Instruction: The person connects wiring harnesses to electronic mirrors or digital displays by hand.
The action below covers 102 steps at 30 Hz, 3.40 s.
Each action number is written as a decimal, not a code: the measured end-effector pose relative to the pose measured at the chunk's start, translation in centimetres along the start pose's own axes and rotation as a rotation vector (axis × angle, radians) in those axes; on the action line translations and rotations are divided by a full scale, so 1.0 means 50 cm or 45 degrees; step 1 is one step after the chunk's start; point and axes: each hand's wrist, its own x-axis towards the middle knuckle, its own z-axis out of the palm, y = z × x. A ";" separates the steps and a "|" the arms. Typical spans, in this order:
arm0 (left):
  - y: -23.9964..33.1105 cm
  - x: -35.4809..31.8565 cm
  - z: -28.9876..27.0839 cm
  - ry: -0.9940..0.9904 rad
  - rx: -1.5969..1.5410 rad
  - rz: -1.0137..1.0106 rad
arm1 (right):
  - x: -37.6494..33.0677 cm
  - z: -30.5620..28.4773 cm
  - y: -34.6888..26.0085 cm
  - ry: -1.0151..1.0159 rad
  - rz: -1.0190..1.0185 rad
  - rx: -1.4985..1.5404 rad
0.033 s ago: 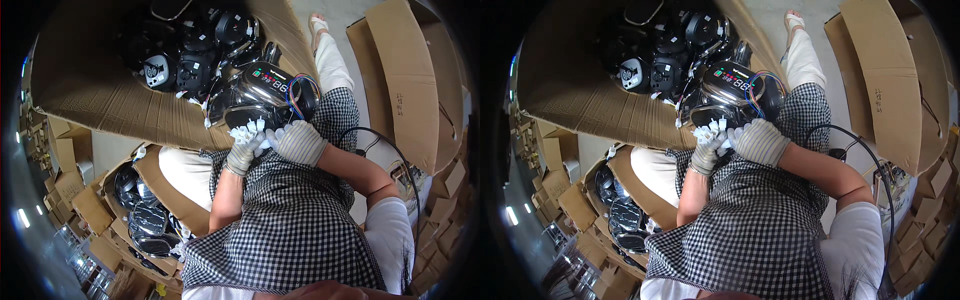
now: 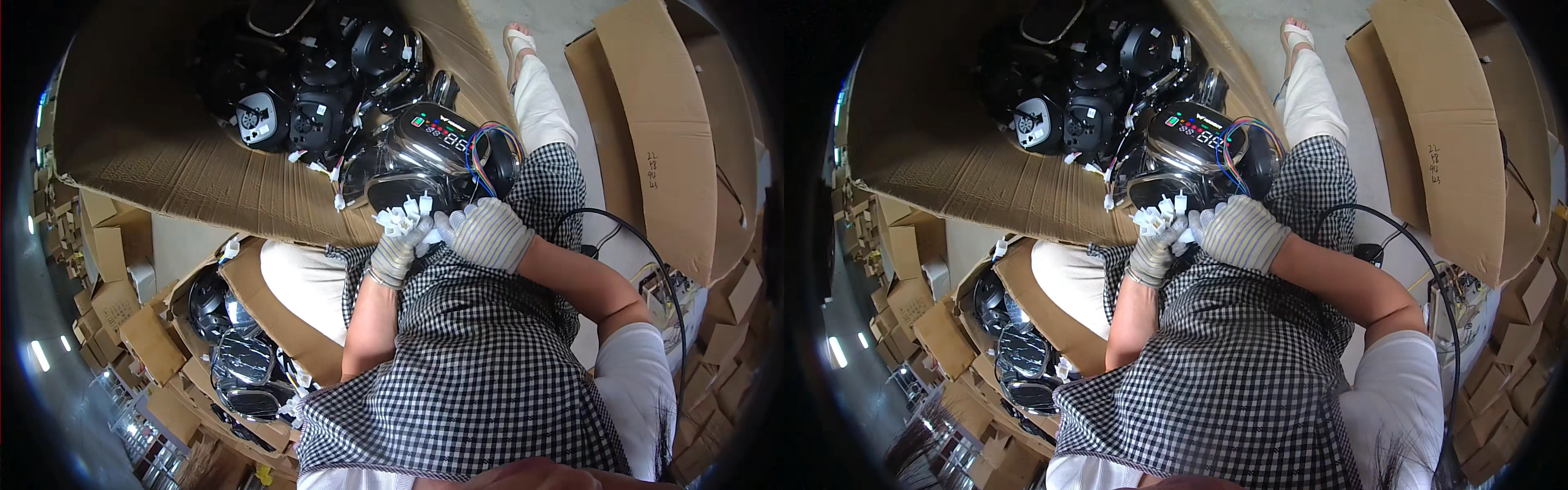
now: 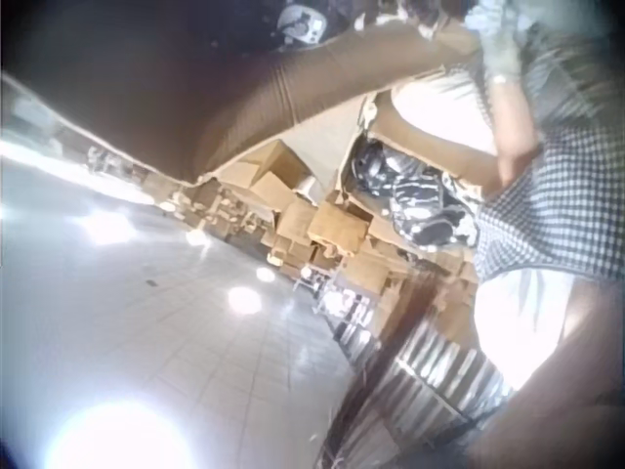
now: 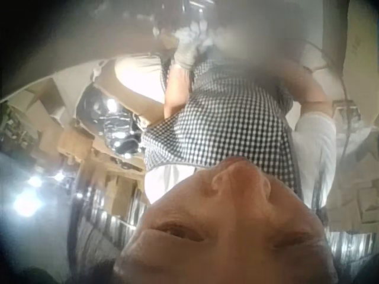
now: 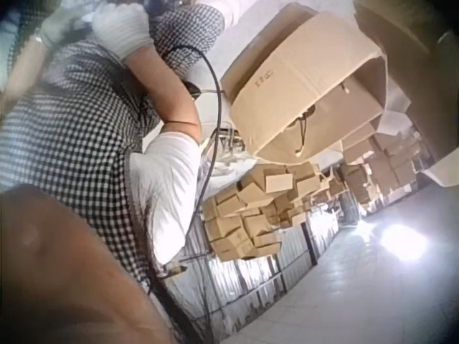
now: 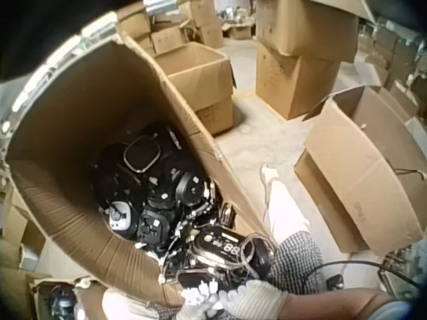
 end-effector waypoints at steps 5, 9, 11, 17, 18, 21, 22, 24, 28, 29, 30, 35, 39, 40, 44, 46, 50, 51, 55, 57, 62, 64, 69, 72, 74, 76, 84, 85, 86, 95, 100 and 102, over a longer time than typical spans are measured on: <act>0.000 -0.001 -0.017 0.055 -0.020 0.084 | 0.008 -0.032 0.002 0.112 0.107 0.044; 0.062 0.038 -0.038 0.321 -0.171 0.528 | -0.033 -0.022 0.042 0.632 0.338 -0.187; 0.126 0.028 -0.060 0.524 -0.590 0.462 | -0.040 -0.088 0.024 0.840 0.365 -0.044; 0.335 -0.110 -0.095 1.017 0.930 1.259 | -0.157 -0.072 0.017 0.883 0.753 -0.100; 0.367 -0.194 -0.119 1.418 1.175 1.497 | -0.151 -0.067 0.014 0.973 0.655 -0.049; 0.434 -0.347 -0.140 0.937 0.141 1.349 | -0.156 -0.059 0.011 1.004 0.612 -0.018; 0.453 -0.430 -0.172 0.929 0.121 1.447 | -0.153 -0.056 0.012 1.014 0.599 0.043; 0.470 -0.610 -0.268 0.907 0.092 1.658 | -0.127 -0.019 0.025 1.038 0.555 0.112; 0.445 -0.797 -0.331 0.721 0.212 1.749 | -0.118 0.015 0.042 0.994 0.574 0.183; 0.422 -0.787 -0.307 1.194 0.051 1.724 | -0.115 0.012 0.027 0.979 0.565 0.190; 0.397 -0.770 -0.284 1.620 -0.149 1.660 | -0.111 0.003 0.021 0.980 0.586 0.169; 0.185 -0.946 -0.367 2.363 0.886 0.711 | -0.115 0.038 0.021 0.841 0.448 0.177; 0.273 -0.818 -0.256 3.475 1.705 -0.554 | -0.112 0.017 0.003 0.926 0.291 0.102; 0.298 -0.786 -0.250 3.430 1.727 -0.534 | -0.104 0.021 0.009 0.905 0.330 0.092; 0.351 -0.601 -0.200 2.331 1.620 0.783 | -0.064 0.047 0.002 0.854 0.309 0.188; 0.361 -0.450 -0.173 1.593 1.575 0.822 | -0.043 0.052 -0.010 0.590 0.421 0.278; 0.292 -0.132 -0.125 0.741 1.792 0.586 | -0.013 0.096 -0.023 0.484 0.366 0.259; 0.248 -0.071 -0.121 0.606 1.847 0.350 | -0.010 0.102 -0.028 0.419 0.337 0.297; 0.025 0.121 -0.183 0.584 2.075 -0.416 | -0.001 0.096 -0.044 0.161 0.332 0.250; -0.019 0.158 -0.161 0.642 2.190 -0.722 | -0.013 0.106 -0.035 0.163 0.362 0.279; -0.005 0.170 -0.105 0.264 1.691 -0.572 | -0.014 0.117 -0.018 0.203 0.416 0.379; 0.012 0.137 -0.080 0.284 1.652 -0.419 | -0.016 0.120 -0.010 0.227 0.440 0.436; 0.036 0.046 -0.071 0.041 1.367 0.195 | -0.018 0.127 -0.005 0.556 0.500 0.884; 0.066 0.002 -0.048 -0.173 1.258 0.507 | -0.037 0.116 -0.003 0.420 0.647 1.127; 0.093 -0.041 -0.012 -0.231 1.000 0.737 | -0.050 0.110 -0.006 0.375 0.740 1.688; 0.131 -0.054 0.010 -0.154 1.140 0.718 | -0.058 0.100 -0.005 0.317 0.808 1.791; 0.047 -0.031 0.036 -0.092 0.895 0.841 | -0.074 -0.011 -0.010 0.241 0.517 1.061; 0.059 -0.039 0.041 -0.195 0.906 0.768 | -0.095 0.018 -0.012 0.344 0.322 0.711; 0.054 -0.044 0.036 -0.247 1.005 0.791 | -0.110 0.033 -0.010 0.089 0.286 0.693; -0.055 -0.082 0.025 -0.478 0.242 0.155 | -0.064 -0.068 -0.031 -0.525 0.310 0.425; -0.023 -0.097 0.022 -0.424 0.086 0.117 | -0.054 -0.065 -0.027 -0.515 0.287 0.515; 0.000 -0.093 0.030 -0.506 0.131 0.248 | -0.052 -0.053 -0.025 -0.623 0.301 0.535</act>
